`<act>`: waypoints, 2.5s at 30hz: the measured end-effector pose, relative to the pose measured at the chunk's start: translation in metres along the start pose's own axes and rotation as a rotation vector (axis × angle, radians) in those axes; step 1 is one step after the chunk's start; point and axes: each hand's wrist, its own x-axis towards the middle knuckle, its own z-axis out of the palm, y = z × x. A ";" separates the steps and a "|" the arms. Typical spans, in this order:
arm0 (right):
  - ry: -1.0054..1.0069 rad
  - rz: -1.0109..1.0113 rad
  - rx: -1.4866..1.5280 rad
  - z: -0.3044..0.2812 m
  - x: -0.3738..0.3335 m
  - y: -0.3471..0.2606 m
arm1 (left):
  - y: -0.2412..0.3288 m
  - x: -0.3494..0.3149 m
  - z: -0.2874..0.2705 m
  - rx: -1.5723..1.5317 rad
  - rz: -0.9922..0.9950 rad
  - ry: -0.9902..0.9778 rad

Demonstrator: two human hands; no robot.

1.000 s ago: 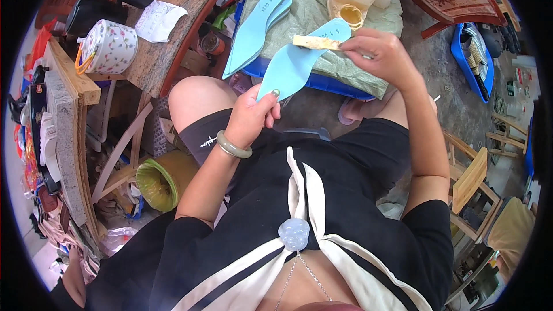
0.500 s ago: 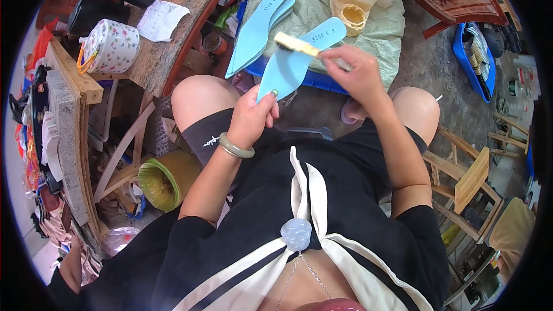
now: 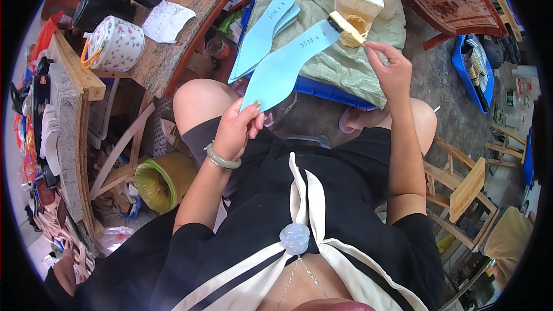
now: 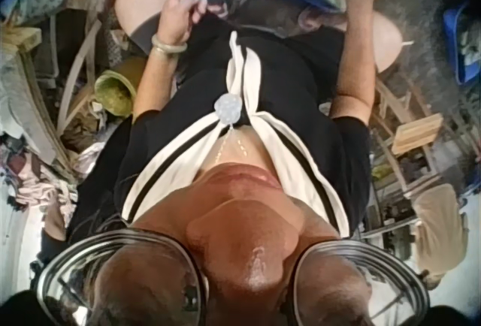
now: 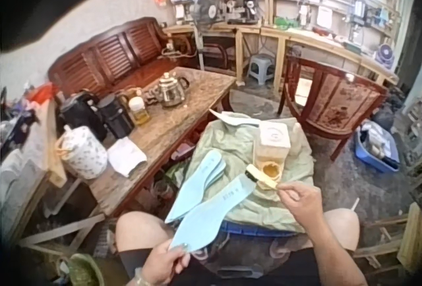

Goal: The person sits on a low stool in a workshop and applies a yellow adhesive to light blue shoe insoles using a brush. They handle the insoles one by one, dipping the brush into a container and spreading the substance on the surface before stacking them.

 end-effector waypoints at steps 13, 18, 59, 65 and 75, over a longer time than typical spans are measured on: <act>-0.038 -0.258 0.052 0.027 -0.049 -0.010 | -0.002 0.017 0.022 -0.176 -0.030 0.009; -0.245 -0.025 0.294 0.036 -0.074 -0.006 | -0.006 0.028 0.024 -0.218 0.002 0.040; -0.083 0.471 1.447 -0.008 -0.073 0.075 | 0.130 0.370 0.035 0.599 0.006 -0.043; -0.069 0.507 1.427 -0.005 -0.071 0.081 | 0.123 0.381 0.034 0.678 -0.065 -0.059; -0.092 0.522 1.413 0.000 -0.065 0.081 | 0.119 0.393 0.013 0.798 -0.194 -0.127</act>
